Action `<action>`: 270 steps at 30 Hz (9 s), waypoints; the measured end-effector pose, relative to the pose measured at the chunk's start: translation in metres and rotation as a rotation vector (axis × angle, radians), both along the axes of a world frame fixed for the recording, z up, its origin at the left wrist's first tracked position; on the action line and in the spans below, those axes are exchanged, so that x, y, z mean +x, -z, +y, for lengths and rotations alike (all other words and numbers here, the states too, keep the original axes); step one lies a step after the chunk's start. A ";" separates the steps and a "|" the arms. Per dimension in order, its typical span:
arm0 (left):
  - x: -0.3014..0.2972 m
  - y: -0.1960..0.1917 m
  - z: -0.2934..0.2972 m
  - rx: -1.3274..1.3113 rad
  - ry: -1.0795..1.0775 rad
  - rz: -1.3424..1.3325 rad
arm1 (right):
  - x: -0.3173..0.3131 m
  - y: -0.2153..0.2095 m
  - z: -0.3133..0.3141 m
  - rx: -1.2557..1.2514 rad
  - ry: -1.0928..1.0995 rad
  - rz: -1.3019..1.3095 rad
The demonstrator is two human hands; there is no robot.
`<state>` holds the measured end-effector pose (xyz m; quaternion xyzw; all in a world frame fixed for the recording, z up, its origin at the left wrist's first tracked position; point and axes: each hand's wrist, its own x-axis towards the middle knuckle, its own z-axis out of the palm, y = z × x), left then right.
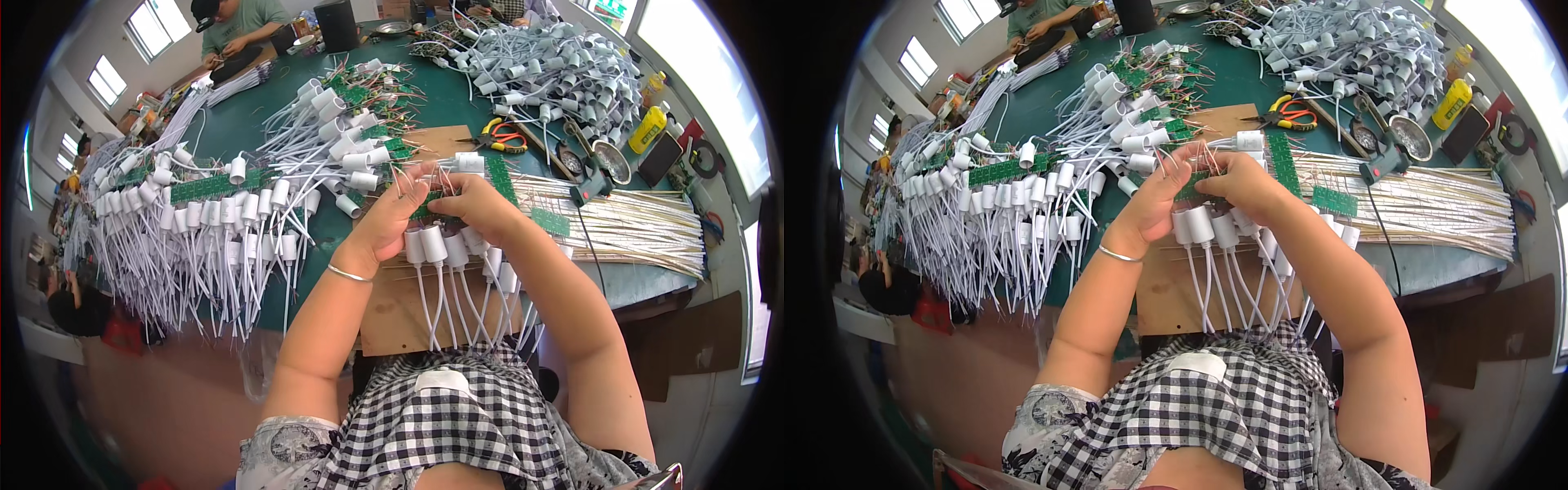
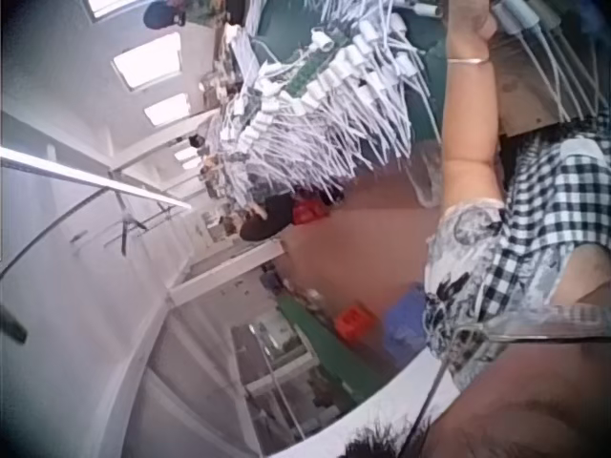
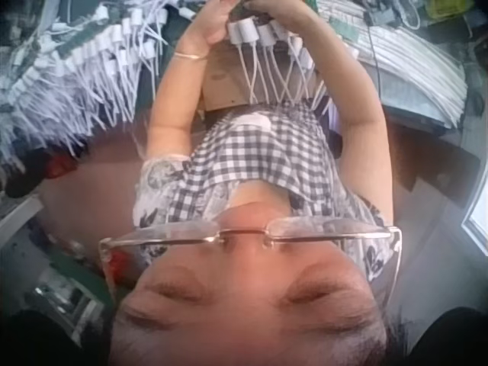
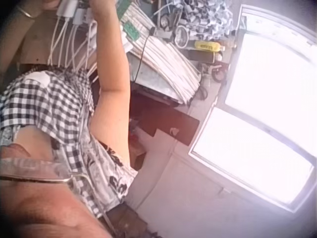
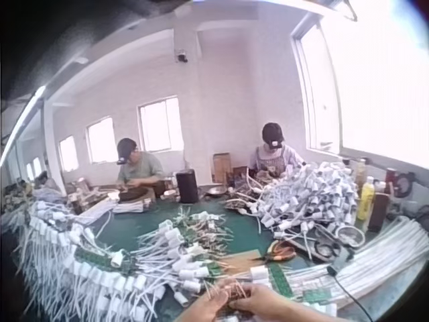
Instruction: Assembling and soldering electrical components for lighting fixtures on a production line.
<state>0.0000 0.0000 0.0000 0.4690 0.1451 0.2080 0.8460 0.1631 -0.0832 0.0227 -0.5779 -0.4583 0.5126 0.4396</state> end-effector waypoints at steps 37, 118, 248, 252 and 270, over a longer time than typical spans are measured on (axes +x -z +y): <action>-0.017 -0.190 0.135 1.823 -0.325 0.541 | -0.103 -0.085 0.144 0.432 0.552 0.629; 0.008 0.021 -0.067 -0.052 -0.474 0.083 | -0.021 0.029 -0.043 0.010 0.275 -0.040; 0.090 -0.146 0.011 1.066 0.108 0.352 | 0.048 0.031 -0.101 0.395 0.227 -1.215; 0.033 -0.191 -0.020 0.822 0.079 0.101 | 0.020 -0.048 -0.087 0.680 0.218 -0.147; -0.001 -0.103 0.002 0.319 0.126 -0.162 | -0.034 -0.057 -0.059 0.165 -0.010 0.449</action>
